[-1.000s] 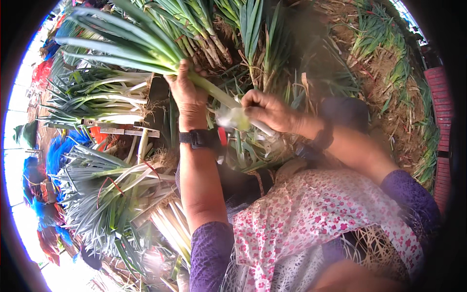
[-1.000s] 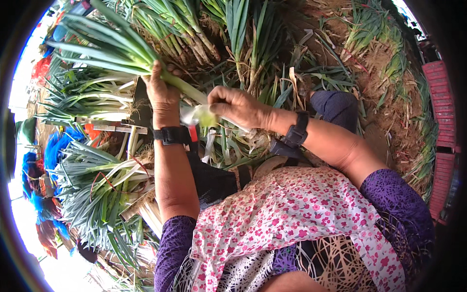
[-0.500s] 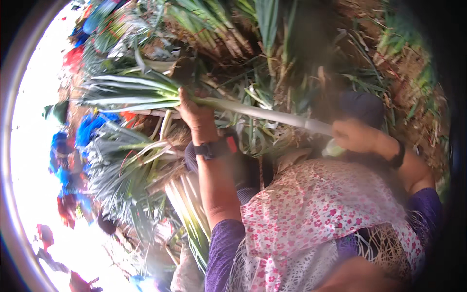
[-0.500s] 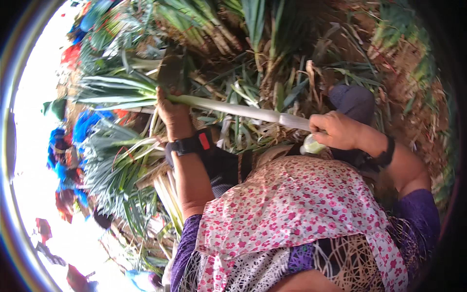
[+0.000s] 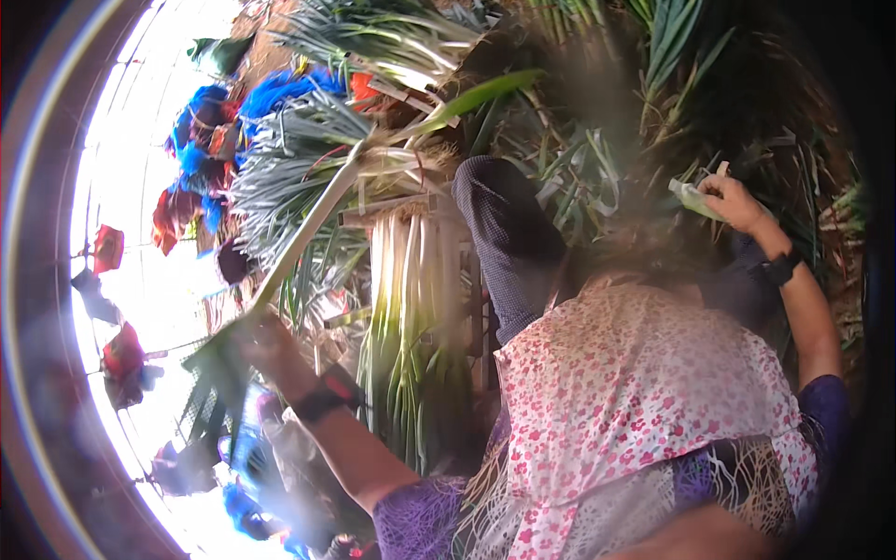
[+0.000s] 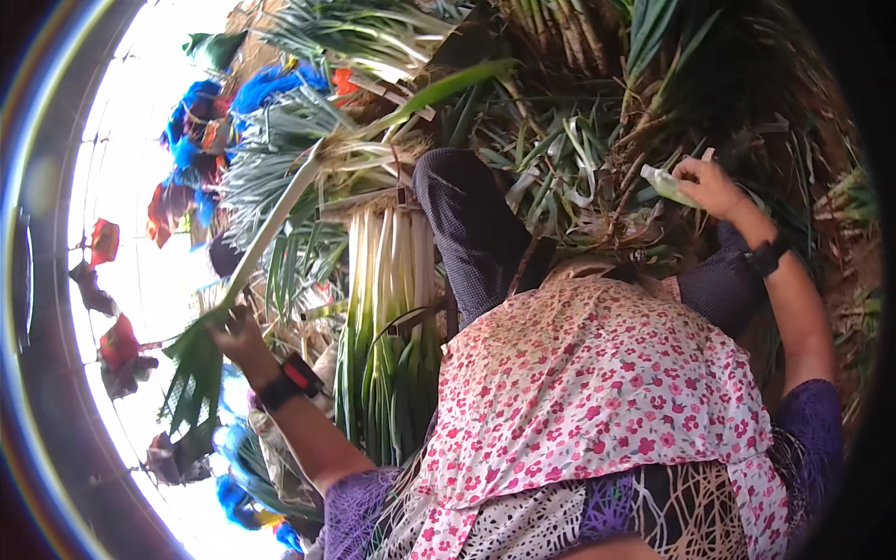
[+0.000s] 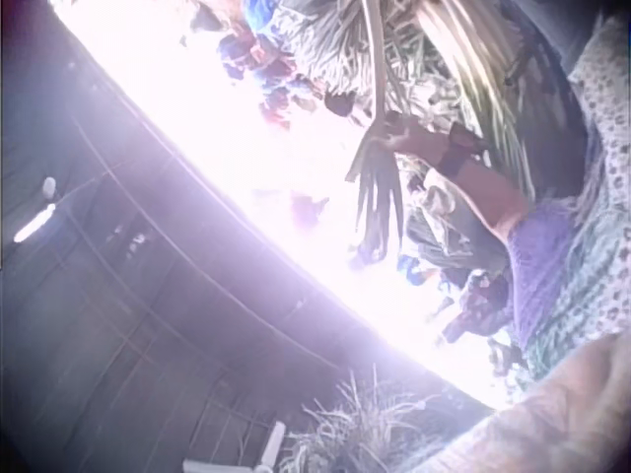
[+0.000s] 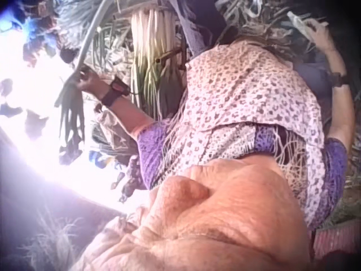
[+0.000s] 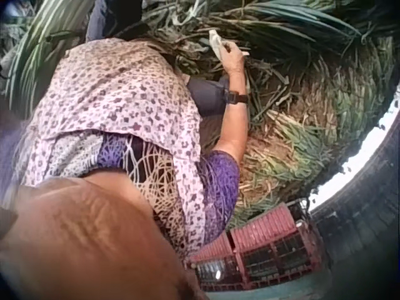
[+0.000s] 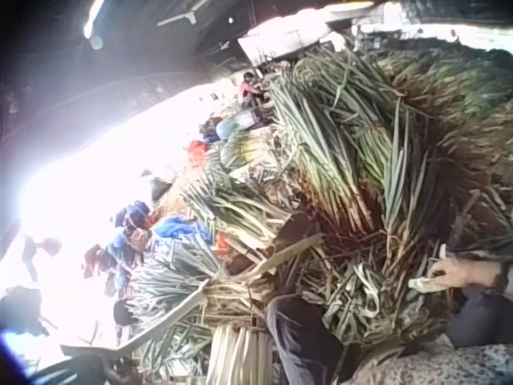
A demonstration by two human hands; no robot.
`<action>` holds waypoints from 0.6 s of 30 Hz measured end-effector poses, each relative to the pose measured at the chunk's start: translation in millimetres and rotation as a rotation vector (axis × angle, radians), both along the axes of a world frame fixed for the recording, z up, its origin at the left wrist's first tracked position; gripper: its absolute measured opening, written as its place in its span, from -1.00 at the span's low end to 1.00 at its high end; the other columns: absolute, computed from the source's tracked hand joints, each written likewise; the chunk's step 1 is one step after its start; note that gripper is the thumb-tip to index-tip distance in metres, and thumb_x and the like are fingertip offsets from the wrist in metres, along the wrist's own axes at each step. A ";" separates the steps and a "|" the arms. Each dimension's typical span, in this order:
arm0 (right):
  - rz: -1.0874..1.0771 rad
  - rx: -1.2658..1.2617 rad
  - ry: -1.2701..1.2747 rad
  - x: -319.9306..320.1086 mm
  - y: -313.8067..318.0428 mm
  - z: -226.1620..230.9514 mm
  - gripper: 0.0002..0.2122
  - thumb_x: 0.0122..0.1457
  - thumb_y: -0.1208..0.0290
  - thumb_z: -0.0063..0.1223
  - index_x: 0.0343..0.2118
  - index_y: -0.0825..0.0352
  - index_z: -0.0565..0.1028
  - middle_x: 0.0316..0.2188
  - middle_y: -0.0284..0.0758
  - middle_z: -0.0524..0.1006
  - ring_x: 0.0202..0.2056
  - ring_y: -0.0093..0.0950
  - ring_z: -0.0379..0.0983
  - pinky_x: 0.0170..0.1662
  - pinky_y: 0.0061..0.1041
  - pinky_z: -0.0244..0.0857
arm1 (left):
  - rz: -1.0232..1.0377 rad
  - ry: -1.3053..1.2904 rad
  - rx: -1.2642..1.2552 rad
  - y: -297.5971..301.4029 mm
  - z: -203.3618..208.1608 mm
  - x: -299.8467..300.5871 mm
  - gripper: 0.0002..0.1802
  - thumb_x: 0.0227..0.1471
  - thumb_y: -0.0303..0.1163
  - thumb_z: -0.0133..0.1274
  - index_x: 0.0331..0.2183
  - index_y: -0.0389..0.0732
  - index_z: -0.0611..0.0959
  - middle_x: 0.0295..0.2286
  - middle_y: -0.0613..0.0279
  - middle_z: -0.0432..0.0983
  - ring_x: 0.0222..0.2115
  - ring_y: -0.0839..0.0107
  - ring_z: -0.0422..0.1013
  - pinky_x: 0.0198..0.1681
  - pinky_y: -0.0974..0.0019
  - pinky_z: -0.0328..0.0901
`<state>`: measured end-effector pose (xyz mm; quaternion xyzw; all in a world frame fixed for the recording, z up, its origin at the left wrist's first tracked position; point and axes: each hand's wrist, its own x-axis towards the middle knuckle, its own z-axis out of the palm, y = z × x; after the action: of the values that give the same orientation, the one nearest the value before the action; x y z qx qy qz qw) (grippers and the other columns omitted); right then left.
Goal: The person cleans leeks by hand, peeling away the outer layers and roots from each stalk one at a time. The person then places the cleaned leeks onto a separate stack, occasionally moving loose leaves aside.
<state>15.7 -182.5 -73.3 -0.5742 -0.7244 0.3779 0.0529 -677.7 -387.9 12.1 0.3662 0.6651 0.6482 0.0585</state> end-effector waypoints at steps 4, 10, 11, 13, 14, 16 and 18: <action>0.185 0.164 -0.252 -12.6 -5.3 -43.4 -0.56 -0.08 0.39 0.06 -0.07 0.33 0.35 -0.05 -0.17 0.35 -0.02 -0.32 0.28 0.04 -0.45 0.13 | 0.215 -0.066 -0.014 -118.9 -34.5 26.8 -0.77 0.11 -0.34 -0.12 -0.32 -0.34 0.43 -0.38 0.10 0.36 -0.33 0.33 0.31 -0.16 0.28 0.33; 0.376 0.311 0.425 -165.4 30.2 17.8 -0.29 -0.12 0.39 0.19 0.14 0.25 0.10 0.11 -0.16 0.15 0.07 -0.29 0.19 0.06 -0.38 0.16 | 0.061 -0.520 0.223 -86.3 -41.2 48.7 -0.70 0.08 -0.24 -0.07 -0.40 -0.33 0.52 -0.43 0.11 0.50 -0.39 0.27 0.41 -0.21 0.26 0.33; 0.363 0.223 0.521 -187.4 34.4 30.7 -0.23 -0.10 0.35 0.21 0.18 0.24 0.02 0.13 -0.18 0.13 0.04 -0.30 0.23 0.02 -0.35 0.23 | -0.218 -1.196 0.504 -69.3 -24.6 57.1 -0.70 0.07 -0.23 -0.06 -0.41 -0.31 0.54 -0.42 0.10 0.51 -0.37 0.28 0.42 -0.22 0.27 0.33; 0.393 0.172 0.708 -229.8 42.0 46.4 -0.13 -0.12 0.30 0.25 0.21 0.11 -0.11 0.19 -0.25 -0.02 0.05 -0.32 0.20 -0.06 -0.29 0.29 | -0.190 -1.128 0.491 -36.1 -2.6 78.1 -0.70 0.07 -0.20 -0.06 -0.41 -0.28 0.52 -0.46 0.14 0.49 -0.43 0.35 0.38 -0.25 0.31 0.31; 0.443 0.228 0.750 -242.9 43.9 57.5 -0.10 -0.13 0.27 0.27 0.21 0.09 -0.13 0.21 -0.24 -0.09 0.08 -0.29 0.16 -0.01 -0.27 0.25 | -0.134 -1.053 0.485 -17.6 7.0 92.9 -0.70 0.07 -0.18 -0.06 -0.41 -0.25 0.51 -0.51 0.17 0.47 -0.49 0.42 0.35 -0.29 0.35 0.29; 0.428 0.490 0.720 -265.0 49.0 54.1 -0.08 -0.14 0.29 0.27 0.22 0.09 -0.17 0.15 -0.20 0.09 0.05 -0.33 0.21 0.04 -0.36 0.20 | -0.054 -1.032 0.446 1.4 23.1 112.8 -0.74 0.05 -0.22 -0.03 -0.42 -0.25 0.51 -0.58 0.28 0.40 -0.53 0.47 0.31 -0.30 0.36 0.28; 0.456 0.121 0.960 -274.6 44.8 65.6 -0.19 -0.11 0.27 0.23 0.19 0.17 -0.02 -0.07 -0.18 0.36 -0.11 -0.39 0.35 -0.03 -0.46 0.24 | -0.442 -1.187 0.465 5.7 28.1 116.1 -0.77 0.05 -0.26 -0.03 -0.40 -0.25 0.50 -0.60 0.33 0.33 -0.54 0.47 0.28 -0.33 0.37 0.27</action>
<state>-258.9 -137.7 -7.7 -0.1607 -0.7456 0.5576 0.3277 -561.6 -382.2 40.2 0.0787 0.2728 0.8386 0.4649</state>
